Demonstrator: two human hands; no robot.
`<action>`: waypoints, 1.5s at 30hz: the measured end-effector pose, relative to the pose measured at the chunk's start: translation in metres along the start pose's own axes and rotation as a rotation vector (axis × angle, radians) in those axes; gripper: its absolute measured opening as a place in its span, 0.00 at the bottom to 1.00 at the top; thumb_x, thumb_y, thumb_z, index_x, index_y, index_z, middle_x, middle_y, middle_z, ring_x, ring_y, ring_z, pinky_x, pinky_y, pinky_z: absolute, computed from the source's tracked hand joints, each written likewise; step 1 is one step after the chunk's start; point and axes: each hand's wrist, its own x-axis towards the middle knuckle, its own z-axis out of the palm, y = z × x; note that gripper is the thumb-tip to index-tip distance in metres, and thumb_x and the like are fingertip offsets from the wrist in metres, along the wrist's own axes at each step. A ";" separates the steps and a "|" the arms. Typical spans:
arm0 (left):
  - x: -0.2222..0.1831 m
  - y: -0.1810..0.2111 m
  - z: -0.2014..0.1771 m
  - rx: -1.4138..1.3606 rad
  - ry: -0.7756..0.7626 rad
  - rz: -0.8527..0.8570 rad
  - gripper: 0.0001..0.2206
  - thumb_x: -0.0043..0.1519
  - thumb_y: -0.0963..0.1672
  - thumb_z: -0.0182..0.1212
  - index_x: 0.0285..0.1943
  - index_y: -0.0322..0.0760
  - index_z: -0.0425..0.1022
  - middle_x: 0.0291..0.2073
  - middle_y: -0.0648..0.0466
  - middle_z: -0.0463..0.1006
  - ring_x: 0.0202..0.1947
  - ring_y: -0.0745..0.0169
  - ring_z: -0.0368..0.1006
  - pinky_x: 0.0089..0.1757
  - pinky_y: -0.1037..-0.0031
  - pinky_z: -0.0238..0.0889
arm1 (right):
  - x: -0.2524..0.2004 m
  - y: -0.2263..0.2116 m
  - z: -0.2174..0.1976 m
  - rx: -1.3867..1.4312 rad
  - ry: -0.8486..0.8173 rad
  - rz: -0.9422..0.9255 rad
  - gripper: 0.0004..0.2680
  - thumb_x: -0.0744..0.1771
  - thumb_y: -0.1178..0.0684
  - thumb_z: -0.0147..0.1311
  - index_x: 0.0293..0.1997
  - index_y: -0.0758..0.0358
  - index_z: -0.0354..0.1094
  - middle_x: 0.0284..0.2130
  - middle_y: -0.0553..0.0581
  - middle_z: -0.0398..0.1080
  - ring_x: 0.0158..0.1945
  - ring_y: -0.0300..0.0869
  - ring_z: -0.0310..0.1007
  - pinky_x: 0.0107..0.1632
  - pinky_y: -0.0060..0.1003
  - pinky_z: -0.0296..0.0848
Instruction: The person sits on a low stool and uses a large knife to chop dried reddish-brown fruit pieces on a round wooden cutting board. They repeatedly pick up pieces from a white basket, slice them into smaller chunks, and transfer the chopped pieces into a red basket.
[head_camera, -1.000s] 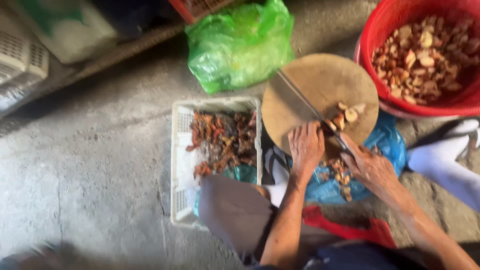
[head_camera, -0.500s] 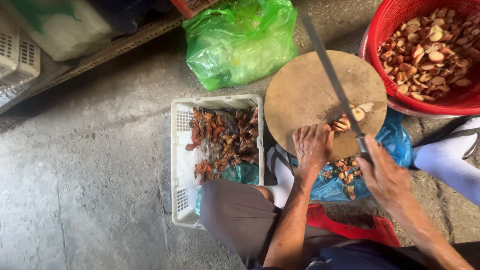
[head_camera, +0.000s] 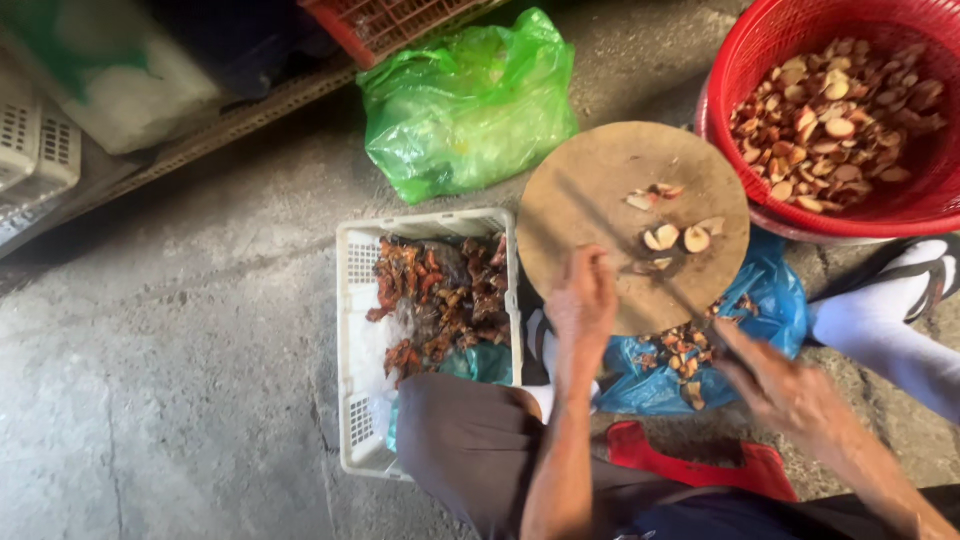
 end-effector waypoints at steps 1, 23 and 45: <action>0.003 0.006 -0.014 0.035 -0.001 -0.010 0.08 0.69 0.46 0.53 0.51 0.42 0.74 0.41 0.50 0.78 0.38 0.51 0.76 0.39 0.59 0.69 | -0.007 0.005 0.005 0.065 0.008 -0.055 0.27 0.67 0.43 0.51 0.77 0.38 0.48 0.40 0.57 0.77 0.23 0.50 0.79 0.27 0.43 0.80; 0.027 0.087 -0.100 0.202 -0.175 0.399 0.05 0.65 0.42 0.59 0.46 0.37 0.74 0.39 0.51 0.80 0.42 0.49 0.78 0.42 0.61 0.70 | 0.057 -0.005 -0.027 -0.084 0.429 -0.109 0.22 0.66 0.40 0.54 0.69 0.41 0.57 0.40 0.60 0.73 0.35 0.55 0.78 0.33 0.47 0.78; 0.015 0.069 -0.124 0.260 -0.201 0.259 0.06 0.67 0.41 0.59 0.49 0.36 0.75 0.41 0.50 0.80 0.40 0.52 0.78 0.41 0.63 0.70 | 0.000 0.170 0.241 0.336 -0.663 0.437 0.09 0.68 0.47 0.48 0.41 0.57 0.74 0.22 0.60 0.71 0.19 0.46 0.71 0.23 0.41 0.70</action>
